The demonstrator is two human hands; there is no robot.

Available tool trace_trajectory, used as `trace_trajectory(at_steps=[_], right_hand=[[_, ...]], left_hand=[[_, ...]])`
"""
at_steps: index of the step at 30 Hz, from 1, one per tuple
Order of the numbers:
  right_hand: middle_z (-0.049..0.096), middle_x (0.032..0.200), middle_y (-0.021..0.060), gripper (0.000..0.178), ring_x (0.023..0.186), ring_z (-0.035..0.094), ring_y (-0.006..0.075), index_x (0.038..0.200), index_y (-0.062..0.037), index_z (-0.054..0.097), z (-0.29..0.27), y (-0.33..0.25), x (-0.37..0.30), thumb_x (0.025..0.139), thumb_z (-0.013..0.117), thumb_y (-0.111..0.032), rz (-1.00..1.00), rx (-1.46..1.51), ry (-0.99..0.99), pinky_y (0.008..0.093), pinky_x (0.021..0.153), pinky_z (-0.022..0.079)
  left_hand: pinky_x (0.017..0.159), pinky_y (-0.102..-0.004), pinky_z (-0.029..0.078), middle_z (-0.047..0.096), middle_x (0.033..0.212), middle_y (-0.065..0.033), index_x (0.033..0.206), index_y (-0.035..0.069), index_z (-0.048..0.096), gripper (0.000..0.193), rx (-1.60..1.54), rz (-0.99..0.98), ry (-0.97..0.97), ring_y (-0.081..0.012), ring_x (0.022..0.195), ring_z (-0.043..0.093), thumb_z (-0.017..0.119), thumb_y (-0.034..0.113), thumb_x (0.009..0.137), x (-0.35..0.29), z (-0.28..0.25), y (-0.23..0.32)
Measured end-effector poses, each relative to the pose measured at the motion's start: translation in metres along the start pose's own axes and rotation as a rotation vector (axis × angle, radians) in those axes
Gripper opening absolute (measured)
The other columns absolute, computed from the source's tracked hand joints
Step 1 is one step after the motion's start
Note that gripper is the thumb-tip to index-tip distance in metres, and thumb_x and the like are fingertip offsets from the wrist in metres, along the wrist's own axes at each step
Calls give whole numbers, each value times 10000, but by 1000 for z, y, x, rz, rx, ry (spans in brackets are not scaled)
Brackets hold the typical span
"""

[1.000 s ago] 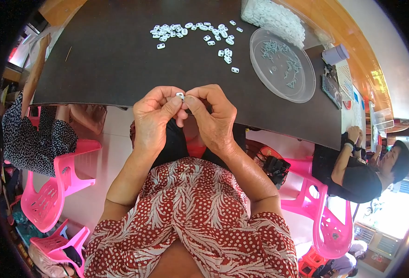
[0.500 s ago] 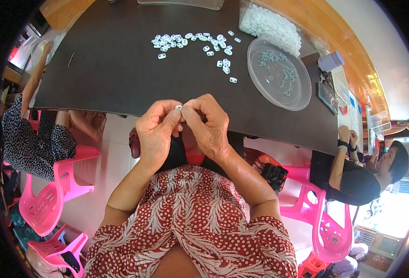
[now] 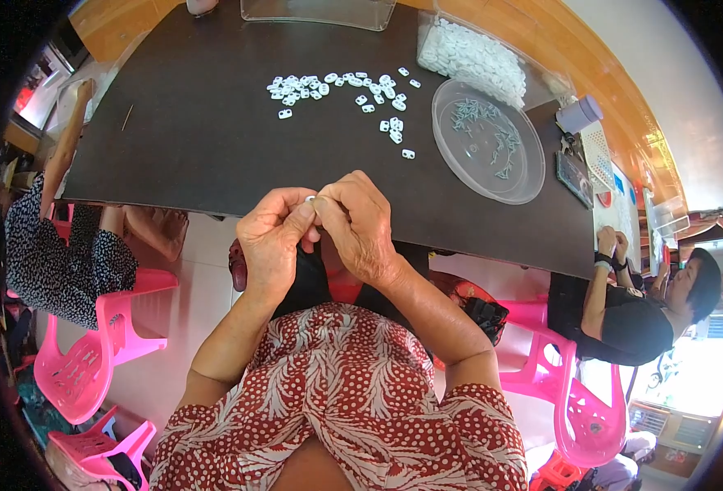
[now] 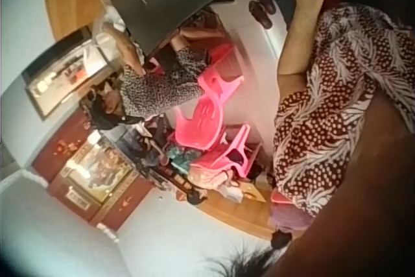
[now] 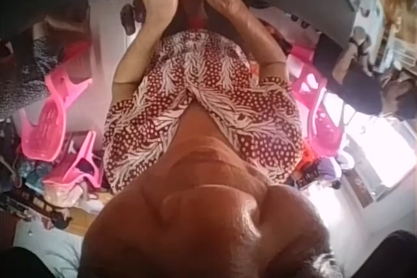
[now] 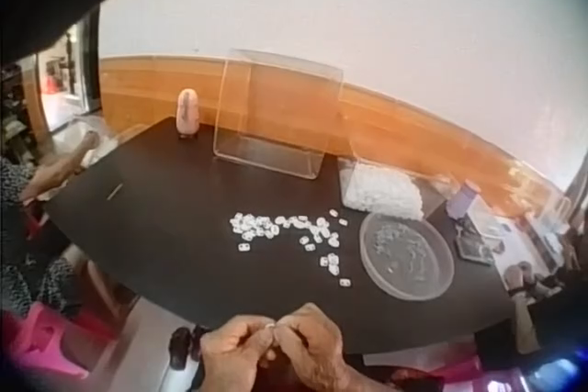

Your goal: Assembling small white plastic components by manually inserting tiny green pins into them.

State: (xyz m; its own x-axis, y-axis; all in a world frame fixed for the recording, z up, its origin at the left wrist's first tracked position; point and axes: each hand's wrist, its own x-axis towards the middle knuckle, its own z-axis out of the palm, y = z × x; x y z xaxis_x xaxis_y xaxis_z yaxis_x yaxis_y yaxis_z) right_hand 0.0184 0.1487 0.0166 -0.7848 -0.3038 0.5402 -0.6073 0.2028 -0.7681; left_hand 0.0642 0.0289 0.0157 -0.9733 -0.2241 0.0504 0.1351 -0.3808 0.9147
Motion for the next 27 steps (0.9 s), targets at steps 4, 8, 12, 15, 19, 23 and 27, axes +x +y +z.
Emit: trace_trajectory(at_steps=[4,8,12,15,19,23,27], right_hand=[[547,686,70,18,643,508,213,756,-4,578,-1,3,5,771,585,5,13,-37,-38,319,579,423],[577,715,63,46,678,530,222,764,-13,595,-1,1,7,798,566,-12,59,-28,-50,321,628,438],[582,724,59,49,699,539,211,795,-13,601,-2,-2,8,823,564,-27,73,-18,-47,317,647,445],[585,739,61,50,701,543,194,813,-9,603,-2,-2,8,835,566,-35,113,5,-44,309,648,446],[579,745,68,47,689,542,183,814,-5,602,0,3,6,831,573,-37,164,47,-18,300,627,445],[550,717,67,38,663,531,173,794,-3,588,1,0,5,812,585,-37,261,108,-8,291,597,438],[526,688,69,38,622,500,184,757,-14,563,2,5,4,783,589,-20,115,4,5,304,560,416]], left_hand=[[485,-150,397,599,749,-8,925,-25,610,83,23,5,1,-23,590,506,555,17,878,5,-4,-5],[466,-151,393,595,734,-13,907,-21,606,71,-52,-62,42,-30,577,513,555,18,877,9,-1,-2],[461,-153,396,603,744,-18,924,-21,608,80,-60,-47,38,-33,583,523,556,16,874,12,-3,-2],[464,-154,398,607,749,-20,935,-21,607,88,-57,-47,40,-34,589,529,557,16,872,12,-4,-2],[477,-156,402,607,754,-18,945,-20,606,96,-56,-56,49,-33,598,530,554,15,872,13,-4,-2],[484,-157,400,600,752,-14,938,-21,603,91,-50,-45,37,-32,598,524,547,11,875,12,-2,-3],[484,-156,394,591,745,-13,922,-24,597,77,-77,-22,30,-31,592,513,537,2,881,9,1,-7]])
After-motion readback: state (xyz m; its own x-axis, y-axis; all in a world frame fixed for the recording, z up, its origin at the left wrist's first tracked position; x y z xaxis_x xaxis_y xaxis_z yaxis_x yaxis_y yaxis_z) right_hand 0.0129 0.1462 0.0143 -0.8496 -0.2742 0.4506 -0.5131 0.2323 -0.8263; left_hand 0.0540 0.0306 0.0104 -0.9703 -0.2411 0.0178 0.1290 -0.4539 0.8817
